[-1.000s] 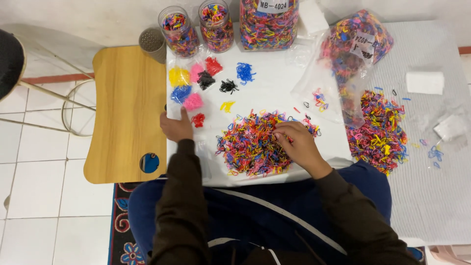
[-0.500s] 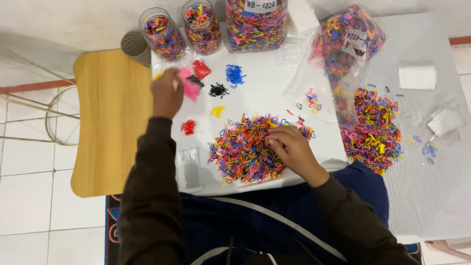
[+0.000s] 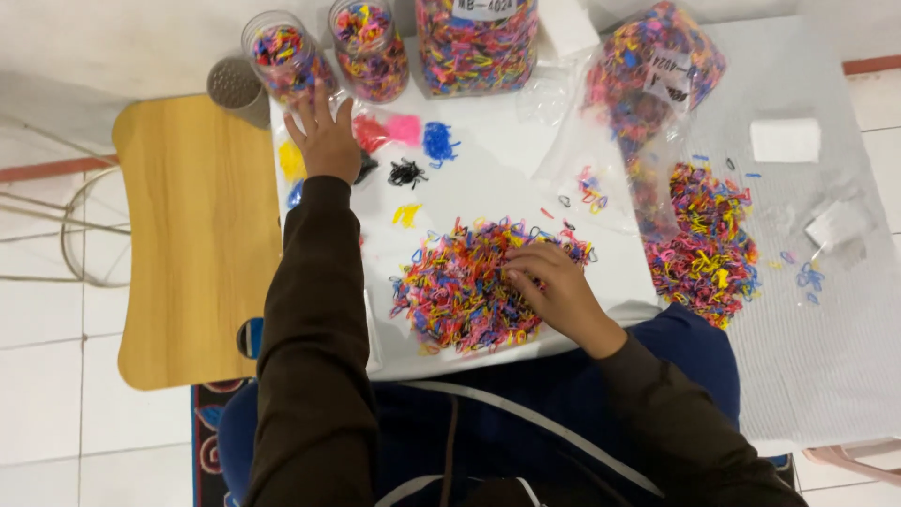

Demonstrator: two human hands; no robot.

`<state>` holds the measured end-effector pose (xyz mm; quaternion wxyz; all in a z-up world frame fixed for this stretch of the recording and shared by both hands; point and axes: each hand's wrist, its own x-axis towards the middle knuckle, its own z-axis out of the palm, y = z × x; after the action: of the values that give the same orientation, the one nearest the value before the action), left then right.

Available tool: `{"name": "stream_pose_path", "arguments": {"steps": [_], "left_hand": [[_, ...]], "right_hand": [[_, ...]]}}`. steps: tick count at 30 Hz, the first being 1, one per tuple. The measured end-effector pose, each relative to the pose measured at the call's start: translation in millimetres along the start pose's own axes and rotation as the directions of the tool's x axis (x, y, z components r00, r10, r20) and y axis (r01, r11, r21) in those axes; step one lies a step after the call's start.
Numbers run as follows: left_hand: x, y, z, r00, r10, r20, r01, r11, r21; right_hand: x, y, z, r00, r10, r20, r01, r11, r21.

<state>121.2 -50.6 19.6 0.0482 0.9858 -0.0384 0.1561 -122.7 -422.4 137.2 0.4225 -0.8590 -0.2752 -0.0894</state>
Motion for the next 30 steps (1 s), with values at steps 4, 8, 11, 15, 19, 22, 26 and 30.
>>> {"name": "stream_pose_path", "arguments": {"steps": [4,8,11,15,19,22,26,30], "left_hand": [[-32,-1,-7,0.992,-0.003,-0.130,0.023,0.988,0.155],[-57,-12,14,0.964,0.040,-0.263,-0.005,0.991,0.133],[-89,-19,17,1.000,0.022,-0.016,-0.024,0.997,-0.069],[-144,-8,-30,0.814,-0.001,0.581,0.189,0.946,-0.263],[-214,6,-121,0.779,0.103,0.618,0.090,0.957,-0.274],[-247,5,-140,0.772,-0.052,0.633,0.155,0.982,-0.109],[-252,7,-144,0.656,-0.360,0.663,0.416,0.906,0.081],[-248,3,-117,0.614,-0.434,0.660,0.449,0.879,0.160]], "right_hand": [[-2,4,9,0.999,-0.033,0.004,0.032,0.999,0.035],[-4,16,21,0.998,-0.020,-0.058,0.021,1.000,0.011],[-9,28,25,1.000,0.006,-0.029,-0.007,1.000,-0.015],[-5,21,20,0.995,0.033,0.089,-0.032,0.999,-0.013],[-14,28,31,0.981,0.017,0.195,-0.012,1.000,-0.026],[-14,25,36,0.970,0.024,0.240,-0.015,0.999,-0.041],[-16,40,42,0.964,0.004,0.266,0.010,0.999,-0.051],[-25,46,49,0.965,-0.001,0.262,0.026,0.995,-0.092]]}}
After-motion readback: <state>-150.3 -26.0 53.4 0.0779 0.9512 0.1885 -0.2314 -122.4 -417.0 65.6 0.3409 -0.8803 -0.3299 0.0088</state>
